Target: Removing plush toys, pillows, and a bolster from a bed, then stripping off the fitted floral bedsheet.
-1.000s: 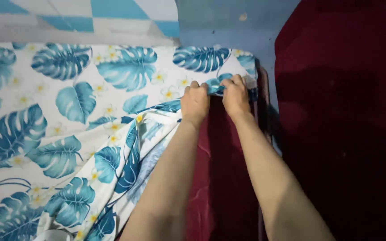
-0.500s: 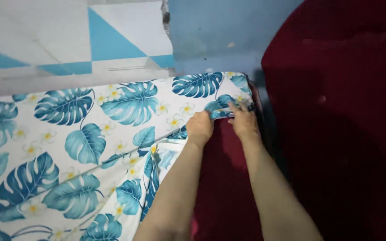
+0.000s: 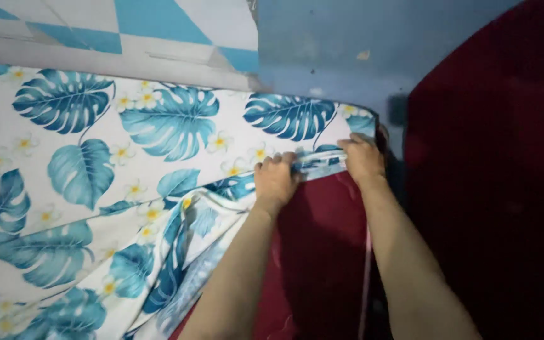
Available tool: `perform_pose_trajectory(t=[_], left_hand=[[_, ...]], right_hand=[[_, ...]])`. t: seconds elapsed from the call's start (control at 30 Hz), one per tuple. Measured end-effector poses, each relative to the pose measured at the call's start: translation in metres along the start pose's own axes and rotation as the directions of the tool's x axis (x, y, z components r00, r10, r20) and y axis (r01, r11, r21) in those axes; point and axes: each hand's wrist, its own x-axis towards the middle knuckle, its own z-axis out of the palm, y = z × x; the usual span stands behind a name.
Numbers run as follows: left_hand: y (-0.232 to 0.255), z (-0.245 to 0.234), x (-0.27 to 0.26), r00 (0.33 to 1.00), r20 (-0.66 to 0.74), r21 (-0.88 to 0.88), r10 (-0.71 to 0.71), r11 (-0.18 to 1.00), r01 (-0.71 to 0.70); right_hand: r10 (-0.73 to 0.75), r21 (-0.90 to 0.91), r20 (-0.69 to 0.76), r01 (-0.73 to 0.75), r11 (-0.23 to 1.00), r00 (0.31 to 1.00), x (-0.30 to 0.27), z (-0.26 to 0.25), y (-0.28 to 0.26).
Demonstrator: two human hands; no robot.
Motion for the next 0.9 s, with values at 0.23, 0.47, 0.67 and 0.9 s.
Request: perform_pose_trajectory(t=[0.23,0.47,0.67,0.9], left_hand=[[0.07,0.003,0.041,0.994,0.011,0.019,0.106,0.994,-0.106],[0.003,0.067,0.053,0.995,0.087,0.109,-0.041,0.994,0.032],[0.06,0.001,0.02,0.999,0.041,0.143,0.033,0.989,-0.039],[0.035,0.042,0.053,0.991,0.124,0.14,-0.047,0.99,0.03]], right_hand=[[-0.015,-0.011,-0.068,0.014,1.0,0.998,0.044,-0.035,-0.01],[-0.245,0.298,-0.047,0.247,0.922,0.968,0.039,-0.036,0.01],[-0.014,0.154,-0.026,0.018,0.988,1.0,0.041,0.004,0.072],[0.154,0.391,-0.254,-0.045,0.919,0.955,0.054,-0.034,0.01]])
